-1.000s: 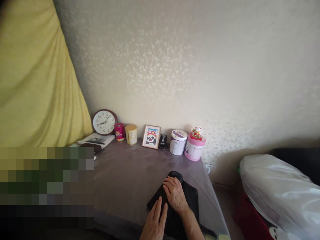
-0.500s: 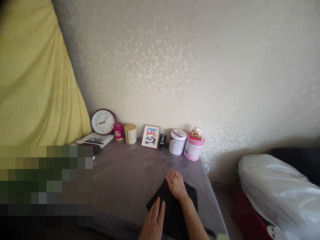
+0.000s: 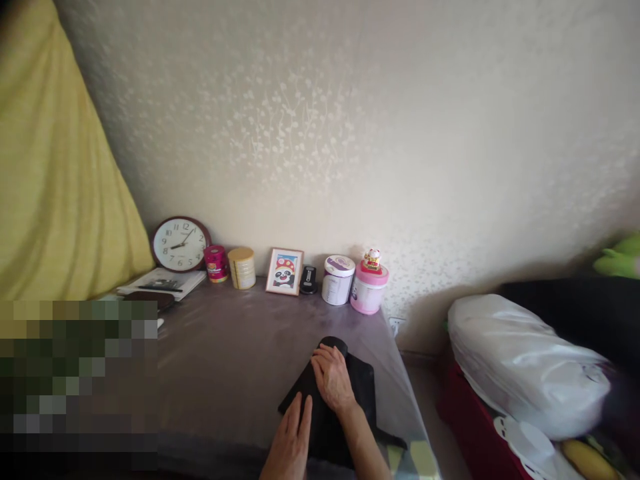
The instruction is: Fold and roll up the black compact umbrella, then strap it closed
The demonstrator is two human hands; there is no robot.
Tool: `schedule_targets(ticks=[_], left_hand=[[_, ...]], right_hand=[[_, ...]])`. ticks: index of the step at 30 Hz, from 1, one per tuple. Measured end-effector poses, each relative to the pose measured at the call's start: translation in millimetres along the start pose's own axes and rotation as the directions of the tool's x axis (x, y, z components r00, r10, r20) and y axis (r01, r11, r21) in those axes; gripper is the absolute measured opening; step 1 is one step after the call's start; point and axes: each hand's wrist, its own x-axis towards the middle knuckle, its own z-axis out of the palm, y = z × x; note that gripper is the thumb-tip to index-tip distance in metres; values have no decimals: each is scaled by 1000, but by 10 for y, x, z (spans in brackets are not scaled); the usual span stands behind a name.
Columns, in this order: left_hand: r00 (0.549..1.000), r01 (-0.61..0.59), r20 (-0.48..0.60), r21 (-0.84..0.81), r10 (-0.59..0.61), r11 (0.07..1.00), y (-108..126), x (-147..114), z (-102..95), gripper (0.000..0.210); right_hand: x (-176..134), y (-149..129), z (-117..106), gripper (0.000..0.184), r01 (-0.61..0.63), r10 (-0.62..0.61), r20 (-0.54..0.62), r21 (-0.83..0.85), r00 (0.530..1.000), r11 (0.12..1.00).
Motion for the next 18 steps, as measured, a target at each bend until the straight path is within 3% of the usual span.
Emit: schedule_targets(ticks=[2,4,7,10,13,16,18], left_hand=[[1000,-12,3,-9,12,1000,10,-23,-52,81],[1000,-24,19,-30,24,999,25,-48,-112,89],[999,-25,29,-74,27,997,49,-86,-176,99],[1000,-14,7,-99,15,995,63,-119,-200,99],[1000,-25,5,-107,26,994,69,-140,-227,98],[999,-30,20,-102,32,994,87,-150,-279,98],[999,-28,21,-94,30,995,105,-153,-316,97]], right_hand=[[-5,81,-19,31,-84,83,-78,-8,993,996],[-39,245,-84,33,-214,212,-192,7,958,977],[-235,512,-262,37,-451,451,-283,70,847,890],[-554,664,-461,40,-625,620,-281,82,733,776],[-813,674,-592,40,-719,721,-201,98,663,688],[-916,605,-635,41,-770,781,-108,131,615,625],[-916,543,-636,42,-767,782,-90,154,617,623]])
